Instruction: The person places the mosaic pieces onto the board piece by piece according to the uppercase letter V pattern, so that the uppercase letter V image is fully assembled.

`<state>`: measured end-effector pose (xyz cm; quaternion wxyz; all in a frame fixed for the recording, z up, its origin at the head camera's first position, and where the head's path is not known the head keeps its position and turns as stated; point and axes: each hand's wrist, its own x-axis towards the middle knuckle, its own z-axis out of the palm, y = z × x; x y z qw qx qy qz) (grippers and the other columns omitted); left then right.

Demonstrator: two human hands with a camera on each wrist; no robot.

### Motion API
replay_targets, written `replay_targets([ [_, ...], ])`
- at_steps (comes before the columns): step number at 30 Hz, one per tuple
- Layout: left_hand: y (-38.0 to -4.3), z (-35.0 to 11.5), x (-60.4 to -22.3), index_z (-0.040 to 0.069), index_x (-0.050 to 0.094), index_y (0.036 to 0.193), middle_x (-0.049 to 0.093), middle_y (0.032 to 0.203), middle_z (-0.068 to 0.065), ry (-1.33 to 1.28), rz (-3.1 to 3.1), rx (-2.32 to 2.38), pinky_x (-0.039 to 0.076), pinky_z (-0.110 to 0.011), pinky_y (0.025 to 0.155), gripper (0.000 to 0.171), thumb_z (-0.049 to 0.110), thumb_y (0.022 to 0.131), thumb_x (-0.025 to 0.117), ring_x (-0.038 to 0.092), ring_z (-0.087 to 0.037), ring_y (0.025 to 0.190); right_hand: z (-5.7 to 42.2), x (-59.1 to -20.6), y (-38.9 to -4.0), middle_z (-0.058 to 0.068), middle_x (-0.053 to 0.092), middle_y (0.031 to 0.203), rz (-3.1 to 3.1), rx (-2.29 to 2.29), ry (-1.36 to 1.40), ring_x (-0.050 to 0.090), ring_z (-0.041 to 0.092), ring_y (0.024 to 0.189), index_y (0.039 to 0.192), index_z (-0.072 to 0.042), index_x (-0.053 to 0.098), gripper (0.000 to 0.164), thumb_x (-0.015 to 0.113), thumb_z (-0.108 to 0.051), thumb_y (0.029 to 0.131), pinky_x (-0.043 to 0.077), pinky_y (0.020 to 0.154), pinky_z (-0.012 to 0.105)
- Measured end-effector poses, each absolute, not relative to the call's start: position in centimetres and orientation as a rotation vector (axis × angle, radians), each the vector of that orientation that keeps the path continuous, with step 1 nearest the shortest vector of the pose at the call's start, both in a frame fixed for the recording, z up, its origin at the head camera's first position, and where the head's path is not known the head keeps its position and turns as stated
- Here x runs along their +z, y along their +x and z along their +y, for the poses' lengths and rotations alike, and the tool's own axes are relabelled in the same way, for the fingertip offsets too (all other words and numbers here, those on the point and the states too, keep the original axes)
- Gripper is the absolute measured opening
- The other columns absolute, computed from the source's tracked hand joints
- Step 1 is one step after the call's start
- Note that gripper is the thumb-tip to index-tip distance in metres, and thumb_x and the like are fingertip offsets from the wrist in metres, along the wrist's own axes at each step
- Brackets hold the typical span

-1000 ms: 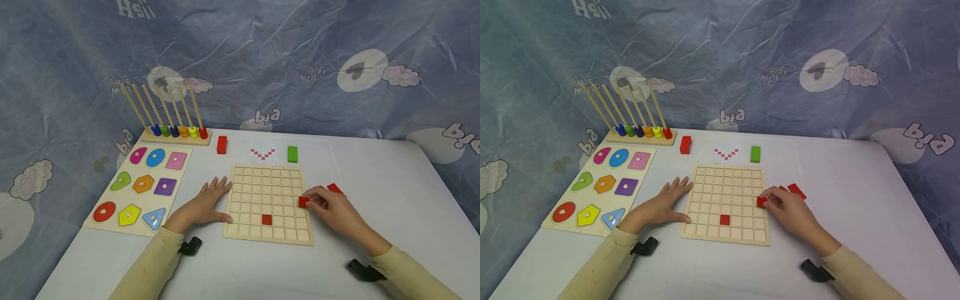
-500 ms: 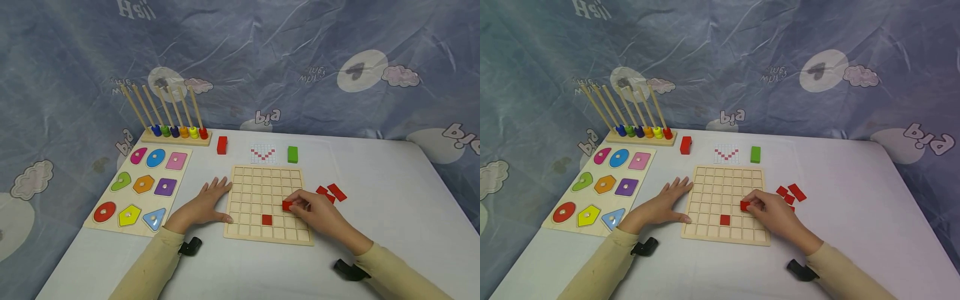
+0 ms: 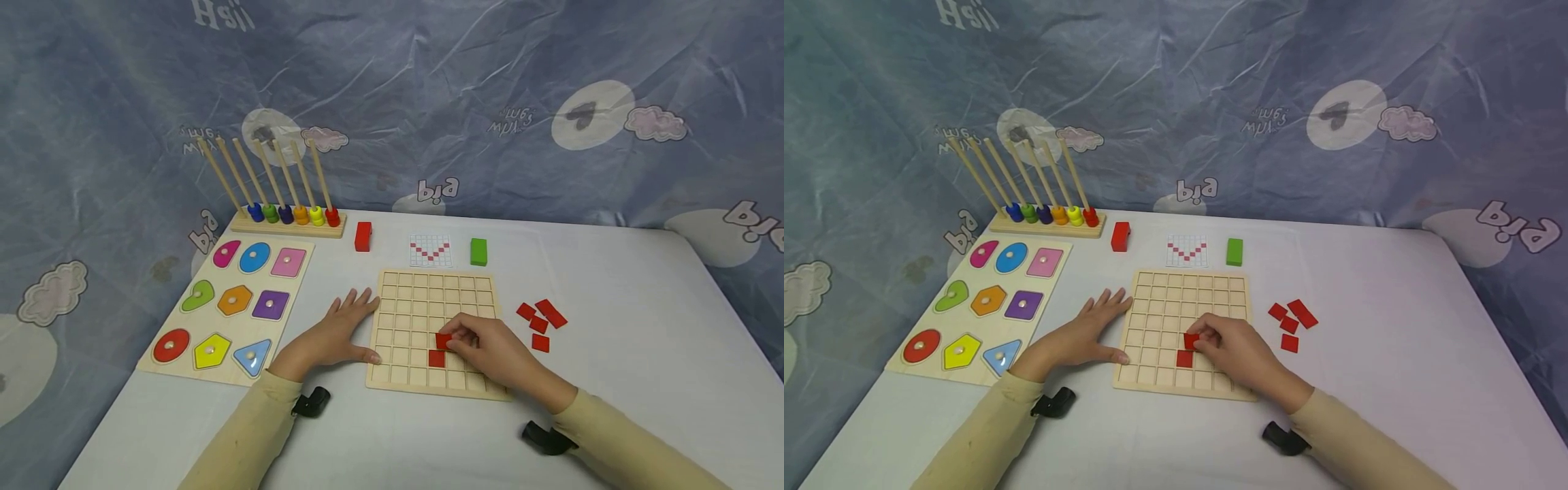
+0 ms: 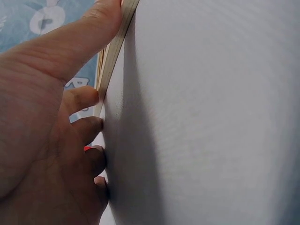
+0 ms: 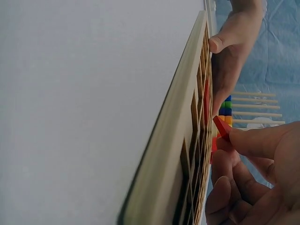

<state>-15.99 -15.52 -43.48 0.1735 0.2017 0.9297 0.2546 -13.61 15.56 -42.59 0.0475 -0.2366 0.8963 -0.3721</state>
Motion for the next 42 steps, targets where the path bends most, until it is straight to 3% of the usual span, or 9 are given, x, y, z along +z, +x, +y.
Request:
replay_targets([
  [27, -16.0, -15.4, -43.4, 0.014, 0.028, 0.162, 0.012, 0.17, -0.007, 0.562, 2.639, 0.717, -0.003, -0.047, 0.126, 0.112, 0.048, 0.074, 0.088, -0.002, -0.028, 0.157, 13.2, -42.9, -14.2, -0.015, 0.062, 0.079, 2.768, -1.062, -0.717, 0.056, 0.005, 0.07, 0.102, -0.02, 0.074, 0.015, 0.075, -0.011, 0.091, 0.051, 0.066, 0.022],
  [42, -16.0, -15.3, -43.4, 0.015, 0.028, 0.162, 0.012, 0.17, -0.006, 0.55, 2.642, 0.704, -0.002, -0.046, 0.126, 0.112, 0.049, 0.074, 0.088, -0.002, -0.028, 0.157, 11.9, -43.1, -14.3, -0.015, 0.06, 0.082, 2.815, -1.031, -0.646, 0.055, 0.006, 0.074, 0.098, -0.021, 0.074, 0.014, 0.081, -0.016, 0.088, 0.05, 0.067, 0.024],
])
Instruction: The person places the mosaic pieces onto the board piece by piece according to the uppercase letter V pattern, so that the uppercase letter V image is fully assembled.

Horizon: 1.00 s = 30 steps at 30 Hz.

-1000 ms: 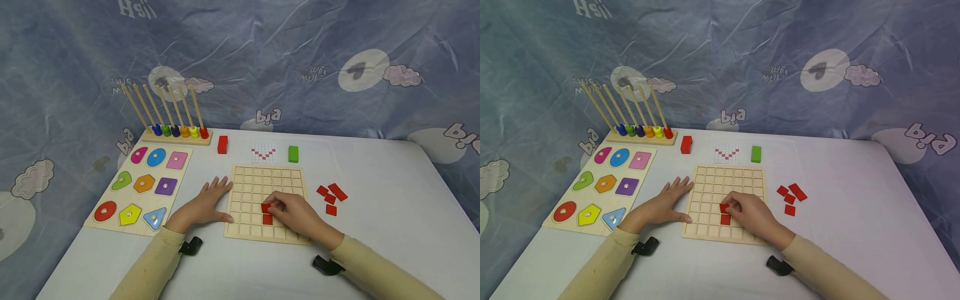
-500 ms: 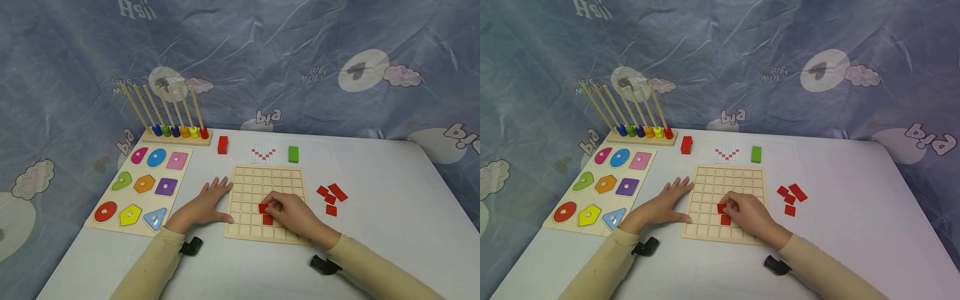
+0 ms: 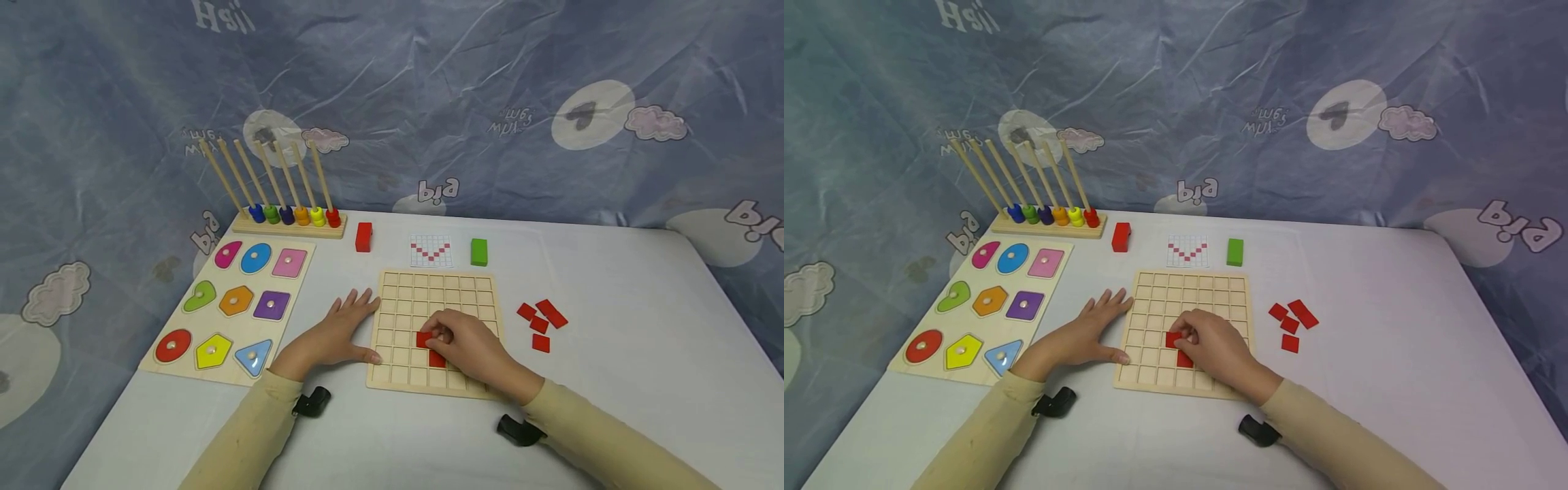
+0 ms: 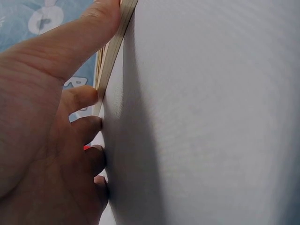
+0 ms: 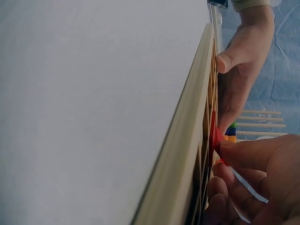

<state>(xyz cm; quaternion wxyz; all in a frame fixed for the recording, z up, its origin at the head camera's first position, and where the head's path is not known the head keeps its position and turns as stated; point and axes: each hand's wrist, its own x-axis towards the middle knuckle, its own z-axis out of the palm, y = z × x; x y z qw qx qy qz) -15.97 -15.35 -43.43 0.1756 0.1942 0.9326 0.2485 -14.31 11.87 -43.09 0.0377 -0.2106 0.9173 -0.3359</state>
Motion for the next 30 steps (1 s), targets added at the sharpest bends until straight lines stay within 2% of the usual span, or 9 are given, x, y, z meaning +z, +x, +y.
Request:
replay_targets([
  [17, -16.07, -15.21, -43.41, 0.013, 0.028, 0.162, 0.012, 0.17, -0.008, 0.559, 2.638, 0.705, -0.001, -0.048, 0.126, 0.111, 0.05, 0.075, 0.088, -0.002, -0.03, 0.157, 10.94, -43.09, -14.35, -0.011, 0.062, 0.088, 2.835, -0.997, -0.621, 0.051, 0.007, 0.072, 0.099, -0.02, 0.076, 0.013, 0.081, -0.02, 0.088, 0.045, 0.06, 0.025],
  [30, -16.05, -15.35, -43.39, 0.014, 0.028, 0.162, 0.012, 0.17, -0.007, 0.552, 2.642, 0.706, -0.002, -0.047, 0.126, 0.112, 0.05, 0.075, 0.088, -0.002, -0.029, 0.157, 10.88, -42.88, -14.5, -0.01, 0.065, 0.099, 2.806, -0.964, -0.677, 0.057, 0.009, 0.084, 0.104, -0.021, 0.081, 0.017, 0.077, -0.014, 0.09, 0.048, 0.072, 0.029],
])
